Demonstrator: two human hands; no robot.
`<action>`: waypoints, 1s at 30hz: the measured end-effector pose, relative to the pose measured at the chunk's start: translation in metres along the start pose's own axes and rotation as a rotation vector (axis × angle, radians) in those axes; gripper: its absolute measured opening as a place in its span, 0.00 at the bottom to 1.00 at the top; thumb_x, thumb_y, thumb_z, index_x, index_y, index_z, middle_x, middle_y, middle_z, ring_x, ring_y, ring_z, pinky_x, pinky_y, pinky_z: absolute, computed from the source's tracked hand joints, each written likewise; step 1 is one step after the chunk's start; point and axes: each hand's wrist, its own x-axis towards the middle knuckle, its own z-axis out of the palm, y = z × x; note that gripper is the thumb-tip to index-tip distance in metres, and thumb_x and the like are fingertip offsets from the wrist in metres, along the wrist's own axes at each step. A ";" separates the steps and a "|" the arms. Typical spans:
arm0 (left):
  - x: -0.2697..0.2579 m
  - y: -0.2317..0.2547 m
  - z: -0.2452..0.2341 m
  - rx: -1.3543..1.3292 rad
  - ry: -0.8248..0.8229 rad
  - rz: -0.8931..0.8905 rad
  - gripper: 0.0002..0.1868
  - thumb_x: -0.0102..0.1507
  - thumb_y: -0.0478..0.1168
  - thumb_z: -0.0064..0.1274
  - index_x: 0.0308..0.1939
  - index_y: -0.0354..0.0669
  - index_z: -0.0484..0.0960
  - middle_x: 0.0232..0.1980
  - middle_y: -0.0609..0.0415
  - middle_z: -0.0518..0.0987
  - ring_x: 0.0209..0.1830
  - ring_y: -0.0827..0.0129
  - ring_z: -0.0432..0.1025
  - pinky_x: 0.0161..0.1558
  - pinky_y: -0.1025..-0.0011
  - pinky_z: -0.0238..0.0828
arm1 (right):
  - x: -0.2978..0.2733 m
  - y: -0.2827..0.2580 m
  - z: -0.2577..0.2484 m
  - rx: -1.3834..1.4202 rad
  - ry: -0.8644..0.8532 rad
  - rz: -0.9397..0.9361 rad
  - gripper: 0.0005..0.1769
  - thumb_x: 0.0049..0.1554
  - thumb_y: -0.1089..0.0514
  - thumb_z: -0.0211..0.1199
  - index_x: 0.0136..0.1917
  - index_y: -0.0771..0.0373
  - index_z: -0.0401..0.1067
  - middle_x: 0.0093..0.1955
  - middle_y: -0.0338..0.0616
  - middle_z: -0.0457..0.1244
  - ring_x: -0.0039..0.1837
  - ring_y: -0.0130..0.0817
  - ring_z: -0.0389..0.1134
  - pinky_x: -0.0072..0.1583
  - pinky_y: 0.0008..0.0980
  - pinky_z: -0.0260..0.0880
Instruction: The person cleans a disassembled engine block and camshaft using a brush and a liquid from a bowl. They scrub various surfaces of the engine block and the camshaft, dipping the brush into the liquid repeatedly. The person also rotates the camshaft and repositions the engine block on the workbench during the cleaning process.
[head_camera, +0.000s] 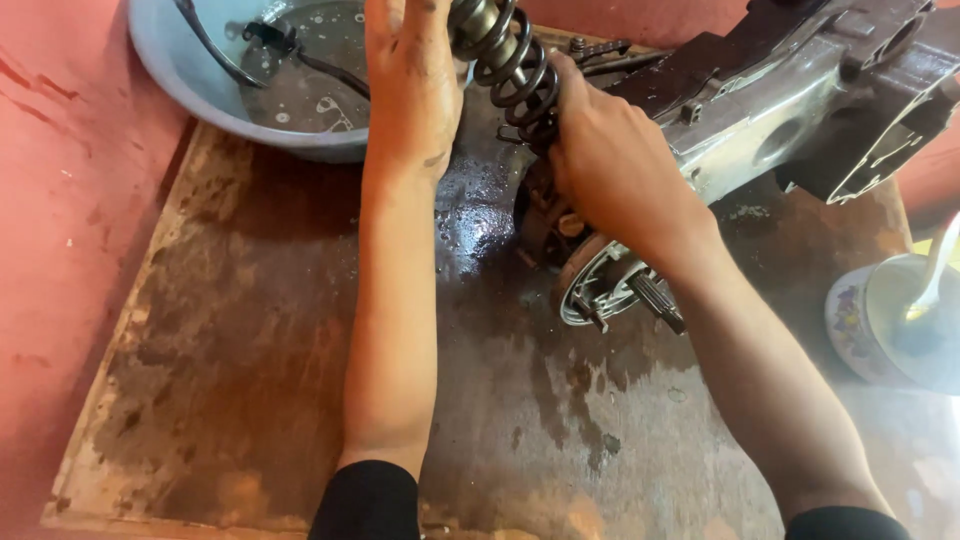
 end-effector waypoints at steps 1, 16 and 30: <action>0.001 -0.011 -0.010 -0.078 0.042 -0.040 0.12 0.77 0.44 0.50 0.51 0.36 0.75 0.40 0.56 0.75 0.36 0.72 0.72 0.43 0.66 0.73 | 0.001 0.004 0.003 0.055 -0.049 0.041 0.34 0.63 0.69 0.46 0.81 0.77 0.48 0.72 0.68 0.60 0.73 0.58 0.63 0.71 0.45 0.63; 0.007 0.026 0.021 0.083 -0.096 0.046 0.17 0.76 0.50 0.44 0.45 0.38 0.76 0.41 0.58 0.80 0.39 0.77 0.73 0.43 0.74 0.70 | -0.028 0.030 -0.016 0.253 0.223 -0.227 0.32 0.62 0.71 0.55 0.79 0.69 0.57 0.81 0.60 0.53 0.75 0.58 0.61 0.73 0.45 0.65; 0.003 0.006 -0.002 0.028 -0.095 -0.020 0.22 0.77 0.53 0.45 0.51 0.34 0.76 0.44 0.49 0.82 0.39 0.71 0.75 0.44 0.71 0.72 | -0.046 0.026 -0.021 0.182 0.155 -0.307 0.39 0.53 0.77 0.51 0.78 0.67 0.59 0.77 0.61 0.57 0.74 0.55 0.62 0.72 0.45 0.65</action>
